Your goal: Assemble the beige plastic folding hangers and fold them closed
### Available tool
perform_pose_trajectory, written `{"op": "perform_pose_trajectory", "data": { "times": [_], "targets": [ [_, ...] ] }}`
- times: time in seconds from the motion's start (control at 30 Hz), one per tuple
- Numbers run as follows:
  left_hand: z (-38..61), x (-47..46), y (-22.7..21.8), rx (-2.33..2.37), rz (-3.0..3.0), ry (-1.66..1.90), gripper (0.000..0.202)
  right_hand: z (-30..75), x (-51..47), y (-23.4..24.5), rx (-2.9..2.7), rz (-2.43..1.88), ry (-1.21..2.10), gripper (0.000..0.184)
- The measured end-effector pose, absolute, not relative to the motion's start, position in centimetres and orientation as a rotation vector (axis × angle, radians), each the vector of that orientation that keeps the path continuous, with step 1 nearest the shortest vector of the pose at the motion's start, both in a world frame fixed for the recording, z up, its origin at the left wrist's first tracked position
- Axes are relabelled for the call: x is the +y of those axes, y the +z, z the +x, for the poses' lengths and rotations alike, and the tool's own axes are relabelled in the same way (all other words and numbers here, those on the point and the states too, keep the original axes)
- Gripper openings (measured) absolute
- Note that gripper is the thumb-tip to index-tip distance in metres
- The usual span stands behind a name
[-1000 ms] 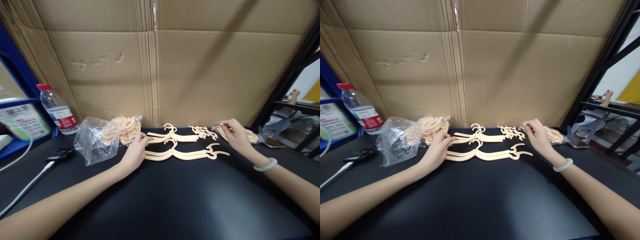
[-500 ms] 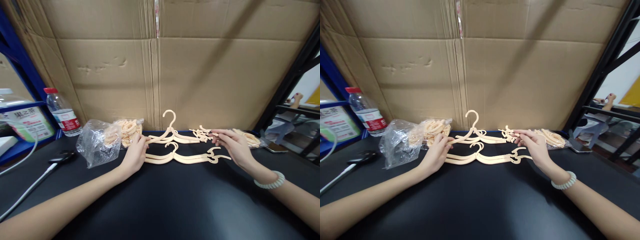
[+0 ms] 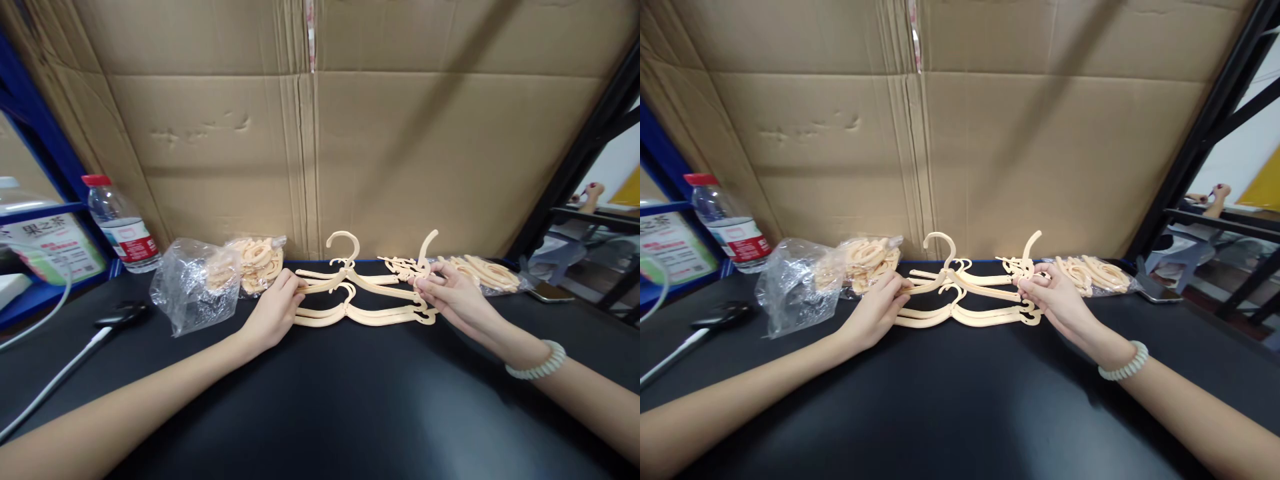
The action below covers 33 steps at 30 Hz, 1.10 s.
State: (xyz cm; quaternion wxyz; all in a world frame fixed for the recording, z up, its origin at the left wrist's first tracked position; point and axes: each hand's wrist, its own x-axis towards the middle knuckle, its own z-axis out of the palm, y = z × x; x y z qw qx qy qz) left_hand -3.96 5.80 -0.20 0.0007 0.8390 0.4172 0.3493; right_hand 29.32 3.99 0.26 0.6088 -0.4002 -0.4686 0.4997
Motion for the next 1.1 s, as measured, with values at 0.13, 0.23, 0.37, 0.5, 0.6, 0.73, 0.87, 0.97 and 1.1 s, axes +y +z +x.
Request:
{"op": "perform_pose_trajectory", "data": {
  "times": [0.13, 0.23, 0.37, 0.5, 0.6, 0.73, 0.87, 0.97, 1.1],
  "targets": [
    [-3.9, 5.9, -0.1, 1.304, 2.648, 1.090, 0.012, 29.4, 3.9, 0.4, -1.140, -0.977, 1.175, 0.039],
    [-4.0, 6.0, -0.2, 1.309, 2.656, 1.081, 0.013, 29.7, 4.0, 0.5, -1.197, -1.027, 1.162, 0.029],
    [-4.0, 6.0, -0.2, 1.322, 2.660, 1.077, 0.014, 30.2, 4.1, 0.6, -1.296, -1.080, 1.094, 0.027],
    [-4.0, 5.9, -0.1, 1.342, 2.660, 1.089, 0.014, 30.3, 4.0, 0.7, -1.387, -1.075, 1.143, 0.025],
    [-4.1, 5.9, -0.1, 1.349, 2.664, 1.097, 0.013, 30.1, 3.6, 0.8, -1.336, -1.035, 1.306, 0.027],
    [-4.1, 5.9, -0.2, 1.351, 2.670, 1.105, 0.013, 29.8, 3.2, 1.2, -1.237, -1.000, 1.477, 0.030],
    [-4.0, 5.9, -0.2, 1.353, 2.670, 1.120, 0.013, 29.9, 3.3, 1.2, -1.245, -1.056, 1.517, 0.031],
    [-4.0, 6.0, -0.2, 1.349, 2.672, 1.131, 0.013, 30.0, 3.4, 1.1, -1.269, -1.091, 1.543, 0.029],
    [-4.0, 6.0, -0.2, 1.346, 2.673, 1.151, 0.013, 29.9, 3.2, 1.1, -1.235, -1.098, 1.591, 0.027]
  ]
}}
